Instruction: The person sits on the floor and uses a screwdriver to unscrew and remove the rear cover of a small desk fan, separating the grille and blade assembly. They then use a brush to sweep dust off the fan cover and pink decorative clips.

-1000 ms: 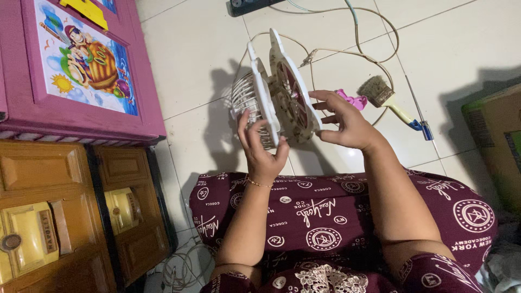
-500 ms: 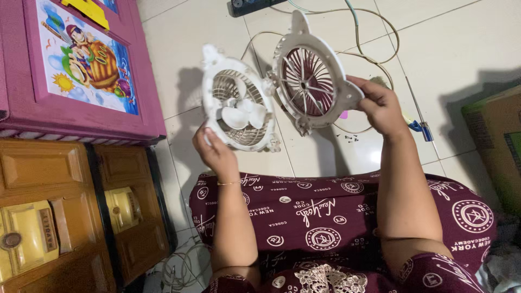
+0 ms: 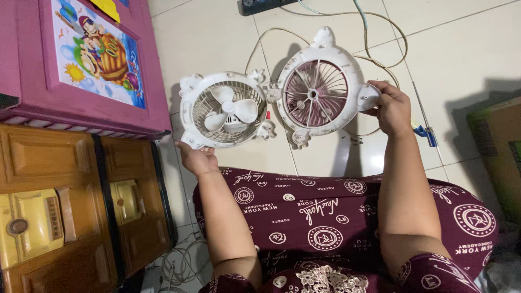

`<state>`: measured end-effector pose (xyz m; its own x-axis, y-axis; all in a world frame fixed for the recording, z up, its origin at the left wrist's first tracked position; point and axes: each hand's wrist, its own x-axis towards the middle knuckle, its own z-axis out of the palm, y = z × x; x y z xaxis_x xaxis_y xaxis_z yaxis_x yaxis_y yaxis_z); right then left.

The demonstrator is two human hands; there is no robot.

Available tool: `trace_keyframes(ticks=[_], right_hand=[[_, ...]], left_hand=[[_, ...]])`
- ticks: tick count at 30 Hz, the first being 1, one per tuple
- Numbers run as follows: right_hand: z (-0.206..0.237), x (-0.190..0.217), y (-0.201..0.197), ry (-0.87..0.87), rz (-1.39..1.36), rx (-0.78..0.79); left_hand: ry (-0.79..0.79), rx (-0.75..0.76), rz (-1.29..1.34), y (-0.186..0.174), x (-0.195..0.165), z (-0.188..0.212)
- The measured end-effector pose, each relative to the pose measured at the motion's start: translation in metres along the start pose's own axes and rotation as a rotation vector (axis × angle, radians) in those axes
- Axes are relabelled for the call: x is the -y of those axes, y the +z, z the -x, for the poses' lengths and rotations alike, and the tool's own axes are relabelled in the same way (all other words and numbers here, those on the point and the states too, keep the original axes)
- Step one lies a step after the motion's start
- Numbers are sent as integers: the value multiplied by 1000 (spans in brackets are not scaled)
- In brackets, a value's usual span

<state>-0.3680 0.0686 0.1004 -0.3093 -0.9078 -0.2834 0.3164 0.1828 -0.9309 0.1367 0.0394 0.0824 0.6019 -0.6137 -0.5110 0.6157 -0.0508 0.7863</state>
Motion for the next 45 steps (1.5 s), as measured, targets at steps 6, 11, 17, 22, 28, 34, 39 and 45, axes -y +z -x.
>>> trace_keyframes(ticks=[6,11,17,22,28,34,39,45], right_hand=[[-5,-2,-20,-60,-74,-34],[-5,7,-37,-116,-58,-97],[-1,18,-48,-170,-130,-194],[6,26,-57,-201,-184,-209],[23,38,-65,-232,-181,-265],[34,53,-71,-289,-143,-330],[33,56,-76,-282,-149,-298],[33,46,-68,-273,-49,-233]], left_hand=[[13,-82,175,-3,20,-38],[26,-112,257,17,30,-53],[-32,41,260,43,29,-54],[-163,138,191,65,26,-63],[-213,311,94,74,18,-40],[-570,352,-120,70,57,17],[-494,440,-96,68,88,-1],[-137,181,-128,65,63,-35]])
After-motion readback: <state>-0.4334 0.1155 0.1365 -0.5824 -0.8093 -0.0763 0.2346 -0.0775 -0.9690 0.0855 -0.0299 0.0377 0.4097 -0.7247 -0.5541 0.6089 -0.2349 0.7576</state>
